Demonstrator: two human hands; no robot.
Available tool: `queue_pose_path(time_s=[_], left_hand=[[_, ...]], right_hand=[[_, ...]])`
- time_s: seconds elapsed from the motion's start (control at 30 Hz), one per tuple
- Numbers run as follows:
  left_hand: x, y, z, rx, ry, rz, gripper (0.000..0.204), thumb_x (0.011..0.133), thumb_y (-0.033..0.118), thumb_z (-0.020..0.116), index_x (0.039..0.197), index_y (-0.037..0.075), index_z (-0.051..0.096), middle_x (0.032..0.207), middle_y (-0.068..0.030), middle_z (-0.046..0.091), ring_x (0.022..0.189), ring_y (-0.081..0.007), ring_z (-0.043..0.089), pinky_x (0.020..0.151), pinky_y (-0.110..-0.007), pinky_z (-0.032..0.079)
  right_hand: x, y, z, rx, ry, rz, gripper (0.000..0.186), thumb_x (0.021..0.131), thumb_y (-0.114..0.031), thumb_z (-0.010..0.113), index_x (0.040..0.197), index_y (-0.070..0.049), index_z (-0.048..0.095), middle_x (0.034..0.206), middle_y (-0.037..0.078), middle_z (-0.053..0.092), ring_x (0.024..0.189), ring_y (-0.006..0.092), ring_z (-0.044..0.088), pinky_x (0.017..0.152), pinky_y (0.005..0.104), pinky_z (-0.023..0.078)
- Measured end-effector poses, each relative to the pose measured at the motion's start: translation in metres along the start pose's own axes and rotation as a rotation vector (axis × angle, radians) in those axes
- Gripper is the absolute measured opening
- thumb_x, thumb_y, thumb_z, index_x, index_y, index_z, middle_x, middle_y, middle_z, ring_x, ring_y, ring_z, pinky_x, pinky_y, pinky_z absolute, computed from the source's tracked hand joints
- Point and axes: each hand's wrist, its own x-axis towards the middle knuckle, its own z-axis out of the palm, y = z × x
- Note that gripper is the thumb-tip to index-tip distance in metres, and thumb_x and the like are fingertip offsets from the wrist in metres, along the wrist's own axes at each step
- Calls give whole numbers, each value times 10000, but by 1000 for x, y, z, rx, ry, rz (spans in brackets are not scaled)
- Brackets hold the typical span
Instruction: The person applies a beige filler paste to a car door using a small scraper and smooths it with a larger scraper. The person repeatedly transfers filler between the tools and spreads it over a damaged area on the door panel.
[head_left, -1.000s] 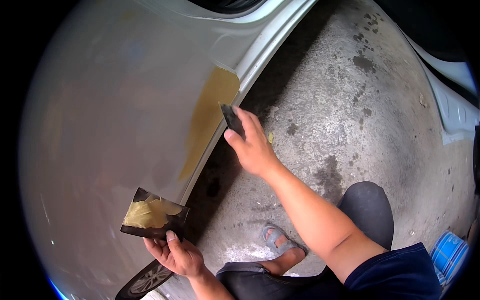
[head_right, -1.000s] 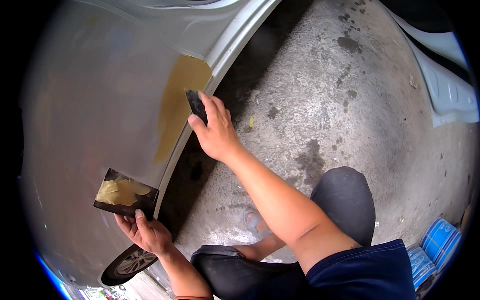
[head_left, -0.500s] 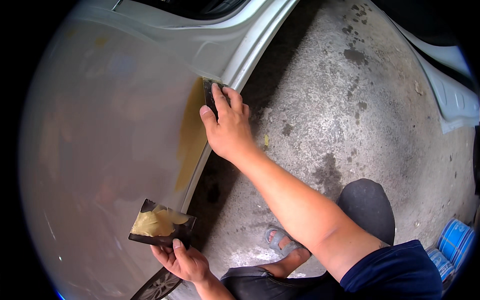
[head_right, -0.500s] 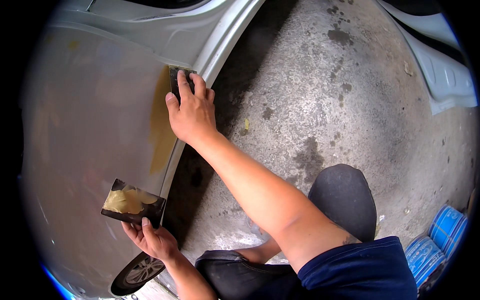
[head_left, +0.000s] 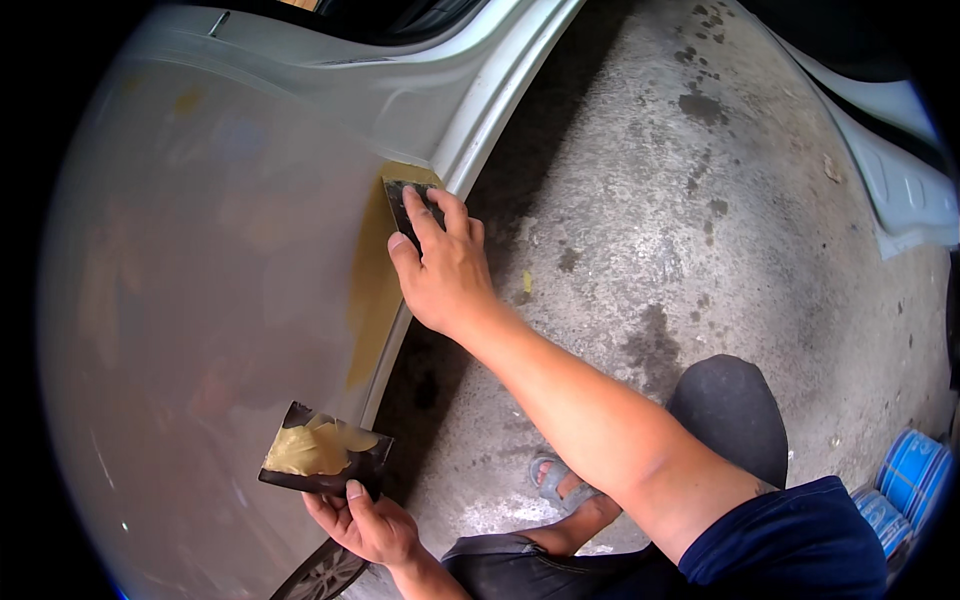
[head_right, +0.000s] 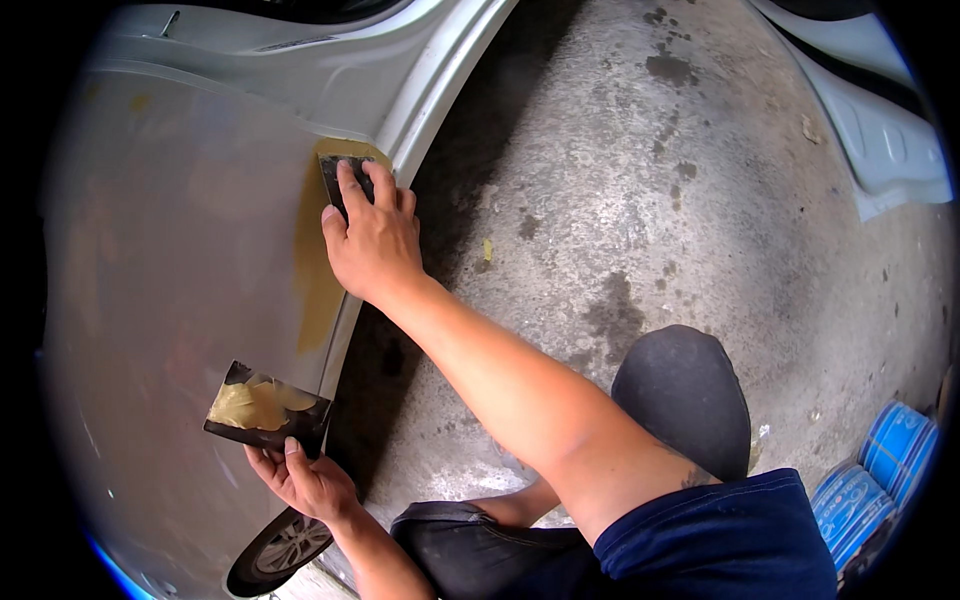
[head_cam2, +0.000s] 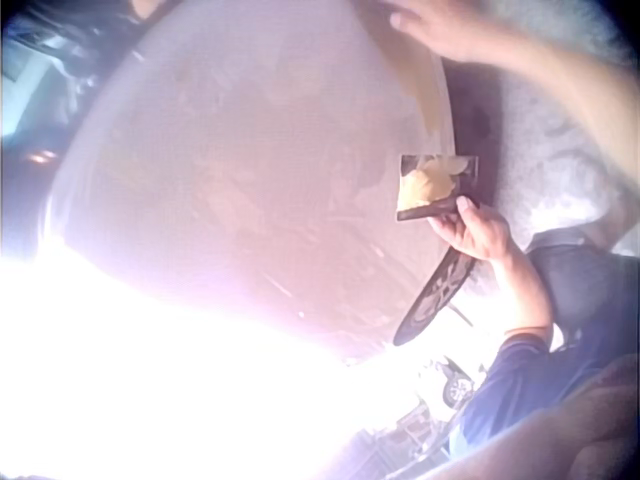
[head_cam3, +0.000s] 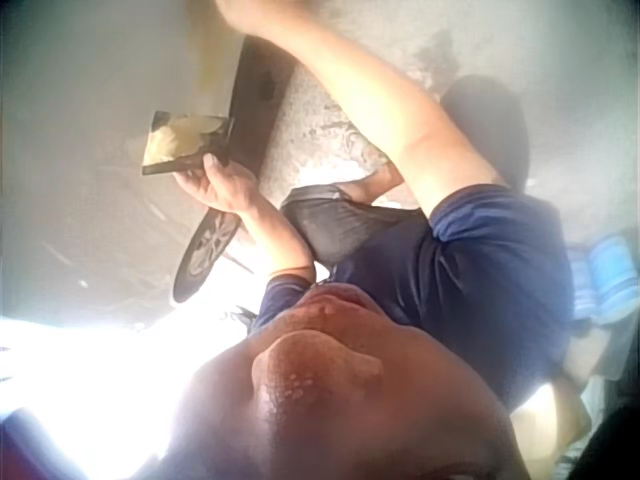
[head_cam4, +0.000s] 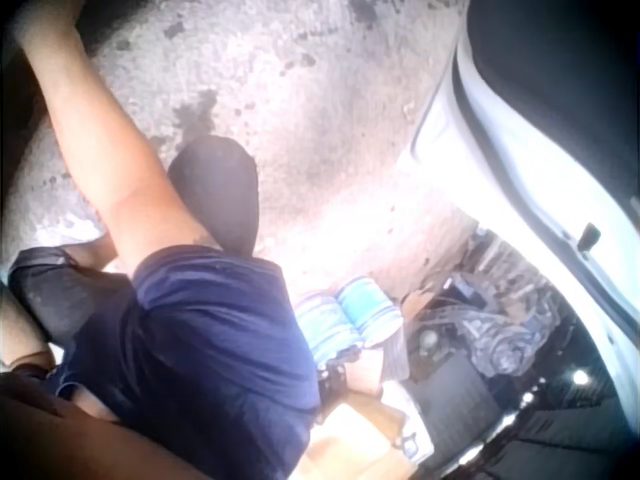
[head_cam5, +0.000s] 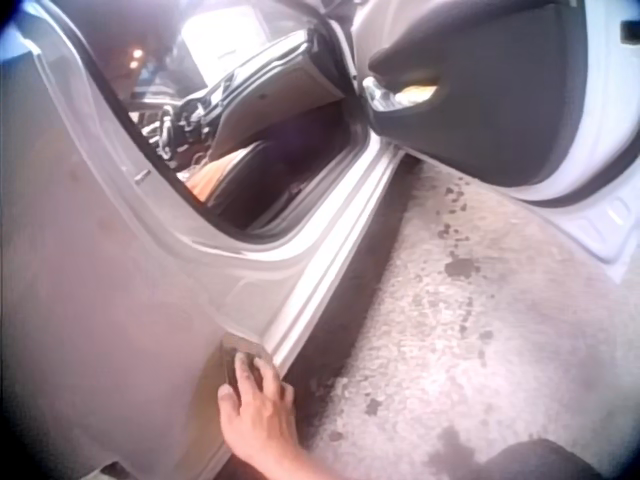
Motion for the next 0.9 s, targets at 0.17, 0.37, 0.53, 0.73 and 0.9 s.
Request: queue_pose_path(time_s=[0.17,0.37,0.53,0.73,0.9], left_hand=[[-1,-1,-2,-7,-19,-33,524,886,-22,459,1386,-55,307,1332,-163,485,1209,-223,486,1059,-363,348],[-2,-1,-3,9,-13,-26,529,886,-22,457,1389,-61,298,1333,-165,483,1214,-224,483,1063,-365,342],[-1,-2,-3,6,-16,-19,533,885,-21,458,1390,-63,293,1342,-167,474,1221,-234,478,1062,-365,343],[-3,-2,-5,3,-44,-1,532,889,-17,463,1390,-63,289,1344,-176,468,1223,-238,474,1061,-367,346],[-3,-2,-5,0,-29,-2,536,883,-29,459,1392,-57,291,1337,-178,474,1214,-239,483,1052,-381,365]], right_hand=[[11,8,-2,44,70,45,542,916,-314,499,1393,-72,411,1404,186,323,1155,439,391,985,506,380],[3,6,1,45,11,44,543,919,-311,492,1385,-45,413,1396,207,328,1135,439,406,1001,488,363],[6,13,1,38,72,43,539,919,-313,492,1381,-46,421,1395,205,327,1131,435,410,999,483,363],[1,17,5,36,31,1,543,923,-332,499,1383,-53,427,1379,214,350,1170,440,398,1014,484,349],[7,12,2,42,75,24,539,918,-310,502,1381,-47,422,1376,209,334,1126,436,408,1000,484,361]])
